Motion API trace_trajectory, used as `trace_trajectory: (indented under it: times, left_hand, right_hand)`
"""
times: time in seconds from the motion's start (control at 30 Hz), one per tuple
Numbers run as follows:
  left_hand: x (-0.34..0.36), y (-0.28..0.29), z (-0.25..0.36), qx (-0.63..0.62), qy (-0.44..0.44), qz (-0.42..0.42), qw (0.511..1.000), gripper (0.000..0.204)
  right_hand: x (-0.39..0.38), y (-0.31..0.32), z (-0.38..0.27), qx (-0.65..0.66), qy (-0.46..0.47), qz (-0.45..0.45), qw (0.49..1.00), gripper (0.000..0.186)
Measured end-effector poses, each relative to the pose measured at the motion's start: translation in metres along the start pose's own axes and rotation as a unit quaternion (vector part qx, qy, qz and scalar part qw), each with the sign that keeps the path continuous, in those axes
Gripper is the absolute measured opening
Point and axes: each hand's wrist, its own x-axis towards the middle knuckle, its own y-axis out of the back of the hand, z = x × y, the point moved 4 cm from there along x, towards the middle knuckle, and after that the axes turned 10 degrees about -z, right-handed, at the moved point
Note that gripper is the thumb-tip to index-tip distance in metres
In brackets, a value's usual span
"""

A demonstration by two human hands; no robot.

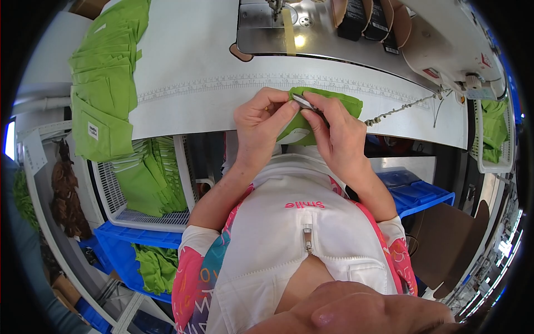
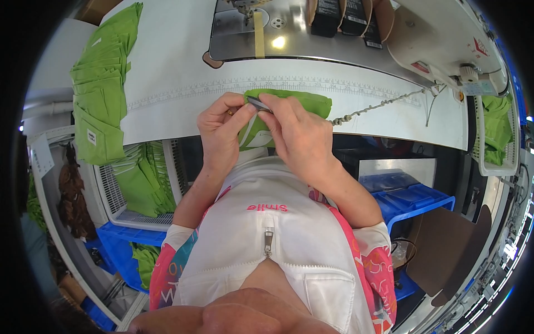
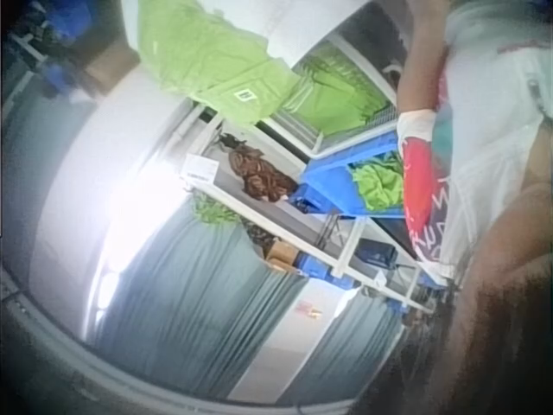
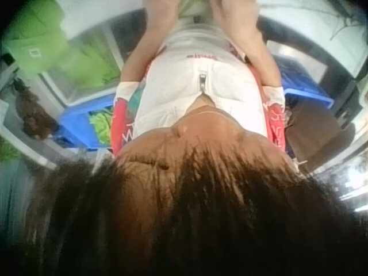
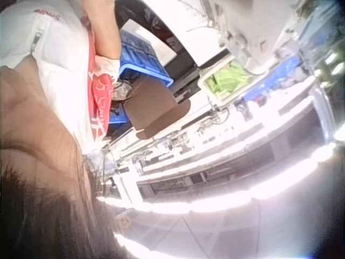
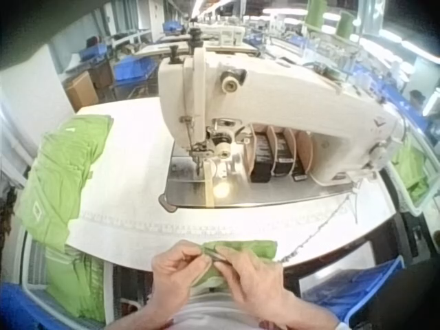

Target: Sewing green fabric pouches and attaching product labels using an industrial sewing machine.

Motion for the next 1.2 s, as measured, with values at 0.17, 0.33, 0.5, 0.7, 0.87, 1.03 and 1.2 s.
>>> trace_trajectory:
  times: [0.17,0.33,0.5,0.7,0.87,1.03,1.2]
  left_hand:
    - [-0.001,0.001,0.002,0.000,0.032,0.002,0.999,0.008]
    - [0.001,-0.001,0.003,-0.031,0.027,-0.013,0.999,0.010]
    - [0.000,0.002,0.003,-0.002,0.039,-0.017,0.999,0.012]
    - [-0.001,0.004,0.004,0.009,0.039,-0.028,0.999,0.012]
    - [-0.002,0.001,0.005,0.081,-0.012,-0.053,0.995,0.014]
    - [-0.010,-0.004,0.024,0.419,-0.318,-0.128,0.841,0.026]
    - [-0.017,-0.007,0.026,0.506,-0.353,-0.135,0.775,0.028]
  right_hand:
    - [0.014,0.009,0.023,0.210,-0.127,0.002,0.969,0.016]
    - [0.020,0.013,0.009,0.118,-0.026,-0.065,0.991,0.024]
    - [0.033,0.024,0.006,-0.023,0.067,-0.034,0.997,0.028]
    - [0.038,0.039,0.020,0.175,-0.087,-0.076,0.978,0.014]
    - [0.016,0.021,0.022,0.176,-0.028,-0.144,0.973,0.023]
    - [0.000,0.029,0.016,0.149,0.000,-0.136,0.979,0.030]
    - [-0.011,0.046,0.009,0.170,-0.058,-0.146,0.973,0.035]
